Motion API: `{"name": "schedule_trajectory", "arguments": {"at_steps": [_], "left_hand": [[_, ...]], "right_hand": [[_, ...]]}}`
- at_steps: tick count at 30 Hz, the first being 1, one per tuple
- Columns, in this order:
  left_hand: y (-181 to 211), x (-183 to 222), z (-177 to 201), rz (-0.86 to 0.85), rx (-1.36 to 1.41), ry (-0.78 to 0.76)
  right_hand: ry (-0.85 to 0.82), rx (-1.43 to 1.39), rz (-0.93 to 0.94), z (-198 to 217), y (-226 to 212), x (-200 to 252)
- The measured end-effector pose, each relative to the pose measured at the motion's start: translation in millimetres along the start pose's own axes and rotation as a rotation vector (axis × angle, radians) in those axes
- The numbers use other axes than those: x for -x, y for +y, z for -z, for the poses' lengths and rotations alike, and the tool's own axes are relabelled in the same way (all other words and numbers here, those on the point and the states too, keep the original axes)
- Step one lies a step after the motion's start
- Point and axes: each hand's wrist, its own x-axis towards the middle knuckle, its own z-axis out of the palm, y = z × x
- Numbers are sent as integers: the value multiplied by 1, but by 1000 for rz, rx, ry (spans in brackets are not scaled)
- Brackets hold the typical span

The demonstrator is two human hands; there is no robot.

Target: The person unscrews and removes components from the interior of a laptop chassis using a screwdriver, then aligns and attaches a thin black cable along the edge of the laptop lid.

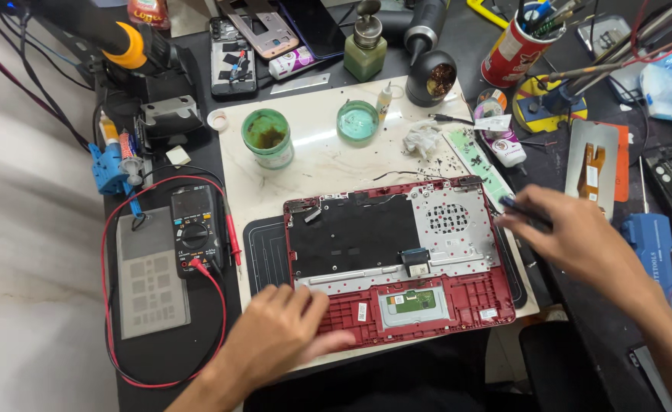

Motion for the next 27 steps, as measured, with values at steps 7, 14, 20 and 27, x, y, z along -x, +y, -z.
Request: {"name": "schedule_trajectory", "arguments": {"at_steps": [7, 14, 20, 27], "left_hand": [[-32, -37, 13, 311, 19, 31], [-59, -63, 6, 364, 68, 131], [-71, -68, -2, 471, 192, 93], [-70, -70, 5, 432, 260, 87]], "right_hand": [[117, 58, 273, -6, -15, -36], [9, -40, 326, -6, -6, -67], [-84, -42, 315, 2, -8, -79], [-106, -38, 202, 3, -12, -86]]}}
